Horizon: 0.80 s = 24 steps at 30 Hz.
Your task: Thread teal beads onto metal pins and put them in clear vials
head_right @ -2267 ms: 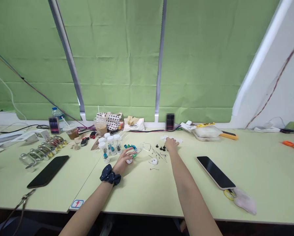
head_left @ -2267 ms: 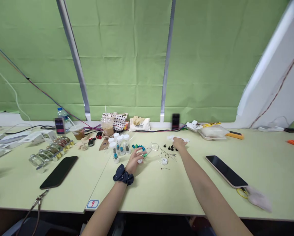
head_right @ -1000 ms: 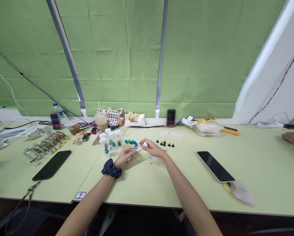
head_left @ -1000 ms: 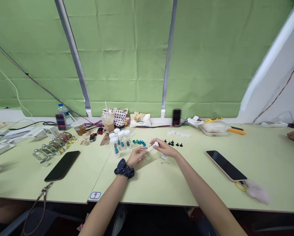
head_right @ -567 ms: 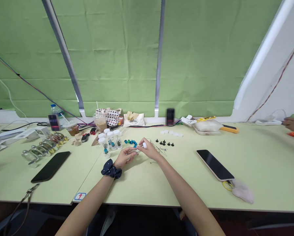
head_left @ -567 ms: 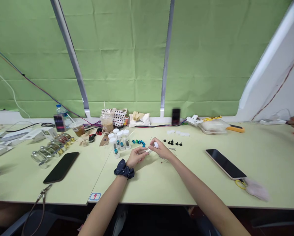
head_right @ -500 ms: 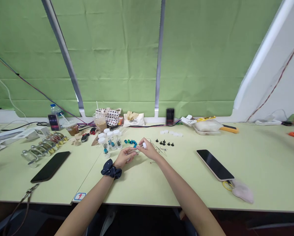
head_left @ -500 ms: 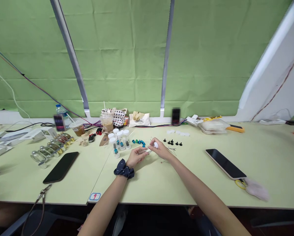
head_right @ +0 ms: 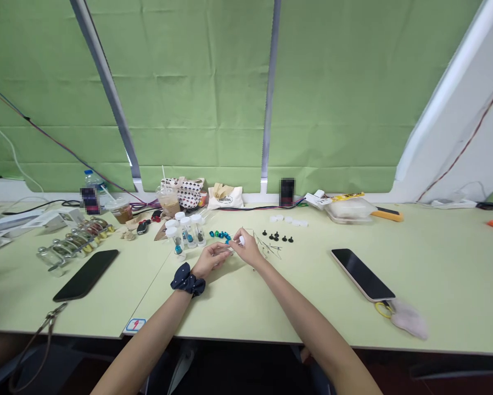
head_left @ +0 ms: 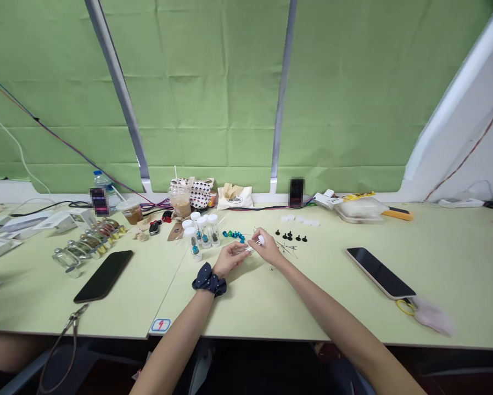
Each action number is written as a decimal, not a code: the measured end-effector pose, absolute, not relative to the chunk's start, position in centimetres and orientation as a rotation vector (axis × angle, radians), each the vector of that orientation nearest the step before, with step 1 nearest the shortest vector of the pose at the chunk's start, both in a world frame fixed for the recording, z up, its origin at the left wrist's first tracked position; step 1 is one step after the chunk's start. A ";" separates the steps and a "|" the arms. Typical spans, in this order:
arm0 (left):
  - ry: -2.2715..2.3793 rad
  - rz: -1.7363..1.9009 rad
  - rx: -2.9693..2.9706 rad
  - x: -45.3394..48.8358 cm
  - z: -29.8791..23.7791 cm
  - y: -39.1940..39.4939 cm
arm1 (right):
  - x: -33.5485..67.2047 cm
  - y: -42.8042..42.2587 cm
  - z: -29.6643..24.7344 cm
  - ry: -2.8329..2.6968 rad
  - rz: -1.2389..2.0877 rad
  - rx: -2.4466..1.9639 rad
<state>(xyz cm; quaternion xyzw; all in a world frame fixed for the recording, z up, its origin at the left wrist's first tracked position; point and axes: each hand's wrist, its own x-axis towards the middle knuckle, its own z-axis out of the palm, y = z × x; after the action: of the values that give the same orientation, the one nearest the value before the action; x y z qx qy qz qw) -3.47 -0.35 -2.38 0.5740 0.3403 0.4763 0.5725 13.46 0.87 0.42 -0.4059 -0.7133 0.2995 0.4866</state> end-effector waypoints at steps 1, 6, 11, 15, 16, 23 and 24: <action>0.795 1.113 1.345 -3.5 -2.3 -0.4 | 13.4 0.9 0.5 -1.724 0.722 -0.989; 0.787 1.153 1.437 -3.2 -2.2 -0.3 | 13.1 1.4 1.8 -1.778 0.675 -0.989; 0.962 1.280 1.705 -2.9 -2.6 -0.2 | 11.0 2.1 4.1 -1.995 0.549 -0.968; 1.154 1.535 1.667 -3.5 -2.6 -0.1 | 8.9 3.1 4.6 -2.106 0.629 -0.793; 1.159 1.599 1.642 -3.7 -2.5 -0.1 | 8.6 3.7 4.4 -2.111 0.721 -0.740; 1.229 1.904 1.638 -4.7 -1.4 -0.2 | 7.7 11.4 2.0 -2.003 0.776 -1.044; 1.244 1.927 1.684 -4.8 -1.4 -0.1 | 7.3 12.5 1.6 -2.101 0.608 -1.163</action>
<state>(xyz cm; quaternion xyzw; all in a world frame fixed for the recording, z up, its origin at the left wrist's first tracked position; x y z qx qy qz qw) -4.82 -0.12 -1.40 0.5853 0.4324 0.6697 0.1477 7.28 12.46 1.64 -0.4438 -0.8018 0.2319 0.3261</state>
